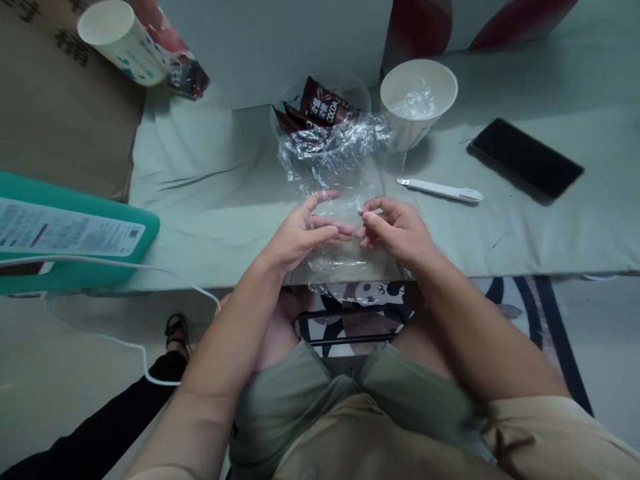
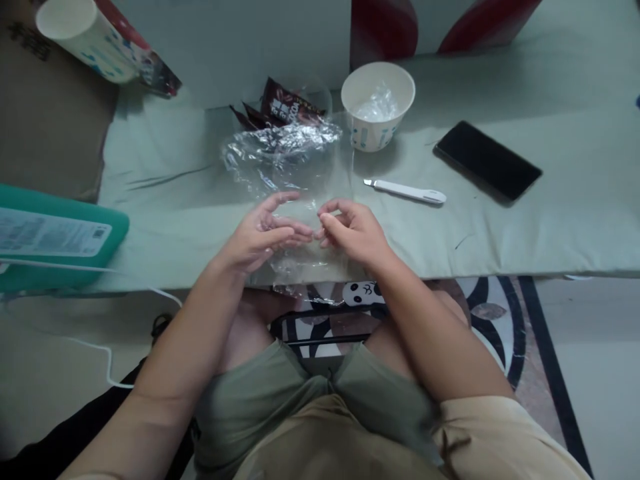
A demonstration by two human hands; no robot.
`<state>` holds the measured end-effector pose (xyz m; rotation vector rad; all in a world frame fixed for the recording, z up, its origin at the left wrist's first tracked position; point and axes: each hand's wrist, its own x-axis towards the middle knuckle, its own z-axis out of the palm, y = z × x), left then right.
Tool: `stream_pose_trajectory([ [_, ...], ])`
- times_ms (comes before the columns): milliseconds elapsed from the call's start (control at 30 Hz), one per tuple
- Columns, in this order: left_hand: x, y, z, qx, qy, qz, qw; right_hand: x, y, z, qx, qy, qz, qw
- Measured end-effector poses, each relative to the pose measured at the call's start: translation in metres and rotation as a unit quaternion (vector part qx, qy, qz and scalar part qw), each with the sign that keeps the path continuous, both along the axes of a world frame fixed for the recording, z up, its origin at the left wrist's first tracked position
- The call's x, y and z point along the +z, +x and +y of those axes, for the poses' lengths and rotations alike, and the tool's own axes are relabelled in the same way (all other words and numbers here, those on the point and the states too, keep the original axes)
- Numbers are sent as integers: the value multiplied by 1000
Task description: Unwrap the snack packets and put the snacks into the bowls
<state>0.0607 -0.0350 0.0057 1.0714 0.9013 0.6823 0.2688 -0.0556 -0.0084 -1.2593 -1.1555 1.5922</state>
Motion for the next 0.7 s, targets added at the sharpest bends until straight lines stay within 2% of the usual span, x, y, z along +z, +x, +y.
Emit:
stream_pose_trajectory([
  [133, 0, -1, 0, 85, 30, 31, 995, -3, 9, -5, -68, 41, -21, 997],
  [267, 0, -5, -4, 130, 132, 16, 982, -1, 18, -13, -128, 119, -71, 982],
  [333, -2, -8, -8, 146, 205, 9, 968, 4, 22, -18, -124, 177, -82, 973],
  [433, -5, -11, -10, 111, 317, 20, 942, 8, 25, -22, -79, 297, -100, 946],
  [533, -6, -15, -6, 77, 422, 118, 896, 6, 25, -20, -56, 379, -189, 904],
  [633, -9, -15, -1, 103, 504, 247, 821, 1, 23, -17, -92, 404, -283, 865],
  [700, -11, -16, 1, 133, 533, 283, 786, -1, 22, -15, -131, 421, -322, 838],
])
